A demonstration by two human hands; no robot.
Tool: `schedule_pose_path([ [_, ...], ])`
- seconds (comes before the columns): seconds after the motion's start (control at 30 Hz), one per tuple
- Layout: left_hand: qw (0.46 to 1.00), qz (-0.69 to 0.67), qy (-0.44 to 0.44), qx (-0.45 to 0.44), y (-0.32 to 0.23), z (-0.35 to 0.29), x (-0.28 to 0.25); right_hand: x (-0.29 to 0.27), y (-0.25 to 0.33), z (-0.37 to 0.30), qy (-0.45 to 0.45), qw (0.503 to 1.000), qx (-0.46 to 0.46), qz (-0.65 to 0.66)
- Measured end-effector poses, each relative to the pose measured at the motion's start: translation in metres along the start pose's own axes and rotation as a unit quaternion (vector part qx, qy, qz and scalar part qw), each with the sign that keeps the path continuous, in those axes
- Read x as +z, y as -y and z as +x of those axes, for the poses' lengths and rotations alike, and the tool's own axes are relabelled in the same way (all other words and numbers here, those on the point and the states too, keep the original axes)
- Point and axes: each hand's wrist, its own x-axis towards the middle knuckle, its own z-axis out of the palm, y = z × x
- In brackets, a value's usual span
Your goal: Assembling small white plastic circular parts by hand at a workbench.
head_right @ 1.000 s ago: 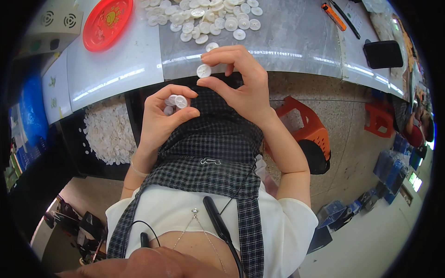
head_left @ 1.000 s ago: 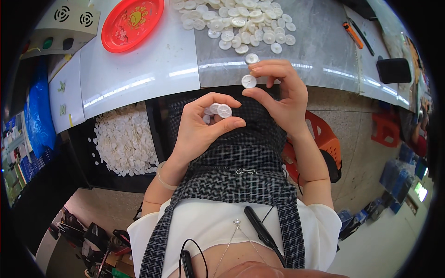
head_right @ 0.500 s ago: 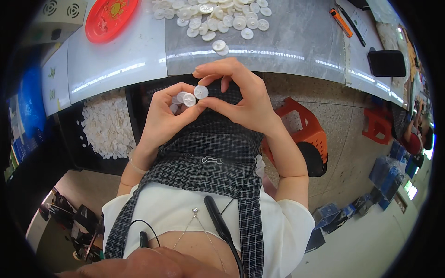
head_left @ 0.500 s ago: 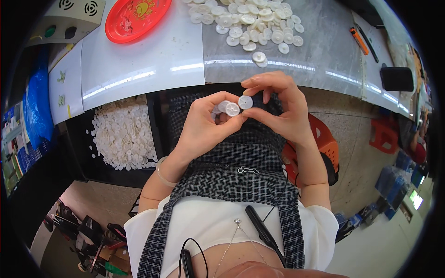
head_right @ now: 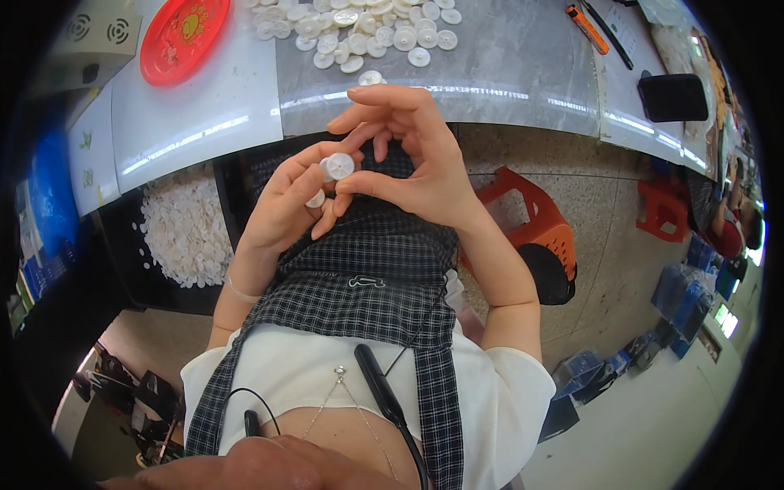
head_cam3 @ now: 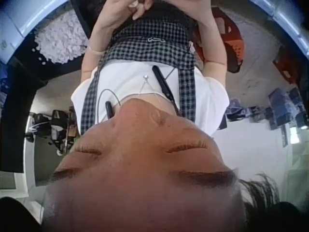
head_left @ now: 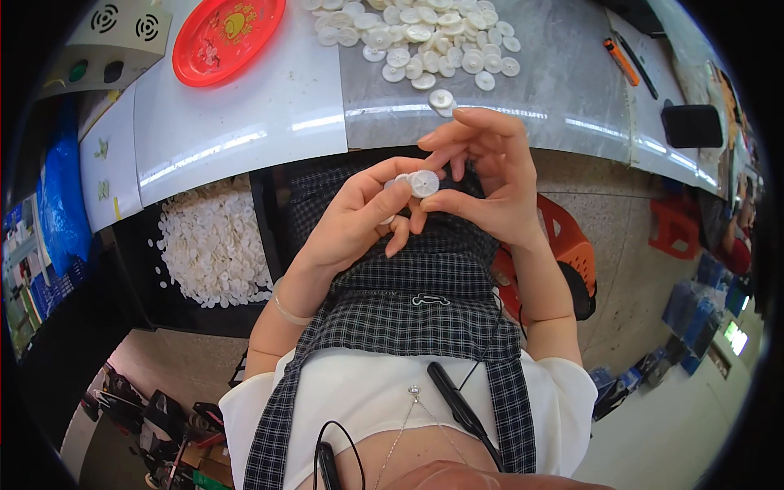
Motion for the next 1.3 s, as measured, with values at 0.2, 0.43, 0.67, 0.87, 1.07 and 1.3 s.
schedule_pose_path([
  [0.2, 0.999, -0.002, 0.033, 0.005, 0.006, 0.002, -0.006, 0.0, 0.003, 0.001, 0.003, 1.0, -0.007, -0.001],
  [0.43, 0.999, 0.004, 0.038, 0.036, 0.007, 0.002, -0.011, -0.022, -0.008, 0.014, -0.051, 0.885, -0.095, -0.452],
  [0.67, 0.996, 0.012, -0.031, 0.086, 0.004, 0.007, 0.01, -0.018, -0.019, 0.004, -0.06, 0.882, -0.138, -0.446],
  [0.87, 0.997, -0.063, -0.02, 0.039, -0.001, 0.008, 0.005, -0.014, -0.02, 0.011, -0.101, 0.888, -0.114, -0.435],
  [1.07, 0.994, 0.068, -0.086, 0.026, 0.003, 0.009, 0.011, -0.014, -0.005, 0.017, -0.085, 0.9, -0.115, -0.412],
  [1.3, 0.992, -0.008, -0.108, 0.072, 0.005, 0.01, 0.012, 0.001, 0.005, 0.005, -0.029, 0.987, -0.033, -0.153],
])
